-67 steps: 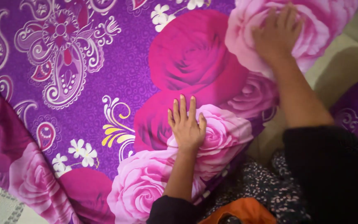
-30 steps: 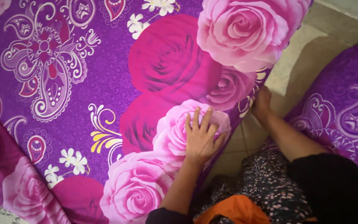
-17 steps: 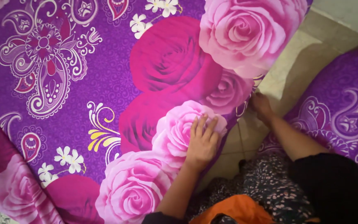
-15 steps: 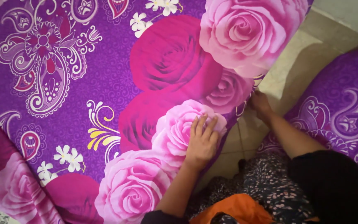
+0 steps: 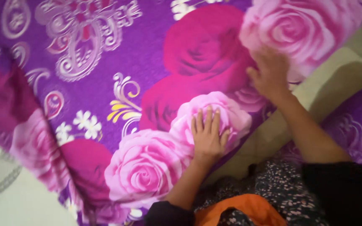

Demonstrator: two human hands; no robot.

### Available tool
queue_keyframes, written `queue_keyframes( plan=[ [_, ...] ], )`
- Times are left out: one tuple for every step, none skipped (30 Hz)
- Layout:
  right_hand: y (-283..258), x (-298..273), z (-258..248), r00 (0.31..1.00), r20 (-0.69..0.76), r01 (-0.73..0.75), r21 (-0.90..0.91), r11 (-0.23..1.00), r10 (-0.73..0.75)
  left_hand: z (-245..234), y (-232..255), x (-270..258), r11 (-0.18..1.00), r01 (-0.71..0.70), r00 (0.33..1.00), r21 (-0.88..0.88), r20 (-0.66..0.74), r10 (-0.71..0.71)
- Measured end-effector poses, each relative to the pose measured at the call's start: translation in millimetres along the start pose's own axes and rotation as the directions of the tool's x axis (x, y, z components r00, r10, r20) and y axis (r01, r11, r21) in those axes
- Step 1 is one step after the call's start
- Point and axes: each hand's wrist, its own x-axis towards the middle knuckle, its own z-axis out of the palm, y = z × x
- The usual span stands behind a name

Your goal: The person spreads a purple floral-patterned bedsheet over a mattress, smoothing it out with both hands and tucking the edges under the mattress to secure it in place.

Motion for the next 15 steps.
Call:
queue_keyframes(
  plan=[
    [-25.9, 5.5, 9.6, 0.999, 0.003, 0.032, 0.016, 0.999, -0.032, -5.6, -6.5, -4.8, 1.000, 0.026, 1.000, 0.016, -0.018, -0.026],
    [-52.3, 9.9, 18.7, 0.991, 0.038, 0.132, -0.145, 0.981, -0.128, -11.3, -13.2, -10.0, 0.991, 0.083, 0.996, 0.109, -0.021, -0.081],
    [-79.2, 11.3, 27.9, 0.973, 0.084, 0.232, -0.296, 0.926, -0.217, -16.9, -19.1, -17.1, 0.969, 0.143, 0.990, 0.200, -0.025, -0.140],
    [-115.3, 6.1, 24.3, 0.965, 0.086, 0.263, -0.279, 0.924, -0.249, -26.2, -34.0, -25.3, 0.961, 0.174, 0.985, 0.214, -0.043, -0.168],
    [-149.5, -2.3, 19.0, 0.903, 0.253, 0.398, -0.183, 0.899, -0.348, -34.7, -46.9, -35.1, 0.928, 0.245, 0.967, 0.281, -0.006, -0.253],
    [-182.5, -12.0, 13.0, 0.801, 0.405, 0.508, -0.070, 0.859, -0.441, -42.8, -59.6, -45.5, 0.885, 0.310, 0.940, 0.347, 0.025, -0.339],
    [-202.7, -30.0, 12.0, 0.785, 0.409, 0.530, -0.053, 0.847, -0.465, -48.9, -84.1, -60.7, 0.873, 0.338, 0.931, 0.352, 0.014, -0.366],
    [-221.6, -48.9, 10.3, 0.656, 0.356, 0.680, 0.102, 0.726, -0.665, -54.9, -107.8, -77.3, 0.803, 0.439, 0.890, 0.404, -0.074, -0.450],
    [-238.3, -68.2, 7.4, 0.502, 0.266, 0.793, 0.237, 0.561, -0.823, -59.9, -131.1, -93.4, 0.723, 0.530, 0.841, 0.443, -0.163, -0.517],
    [-246.0, -78.6, 10.8, 0.483, 0.264, 0.803, 0.248, 0.543, -0.835, -70.7, -143.3, -106.4, 0.709, 0.549, 0.828, 0.442, -0.173, -0.533],
    [-253.8, -89.8, 13.6, 0.428, 0.128, 0.806, 0.394, 0.442, -0.894, -81.6, -155.0, -120.3, 0.665, 0.606, 0.788, 0.437, -0.215, -0.577],
    [-261.5, -101.1, 16.3, 0.382, -0.017, 0.793, 0.520, 0.318, -0.924, -92.6, -166.8, -134.9, 0.617, 0.660, 0.744, 0.430, -0.255, -0.618],
    [-290.9, -60.5, -26.8, 0.364, -0.019, 0.795, 0.527, 0.300, -0.931, -102.4, -170.3, -137.1, 0.602, 0.676, 0.729, 0.425, -0.265, -0.631],
    [-320.7, -24.6, -76.4, 0.453, 0.557, 0.464, 0.519, 0.718, -0.696, -112.2, -174.2, -139.9, 0.535, 0.748, 0.646, 0.393, -0.244, -0.724],
    [-352.3, 4.8, -133.1, 0.258, 0.939, 0.133, 0.198, 0.971, -0.227, -120.6, -176.5, -145.1, 0.456, 0.814, 0.548, 0.360, -0.218, -0.808]
  ],
)
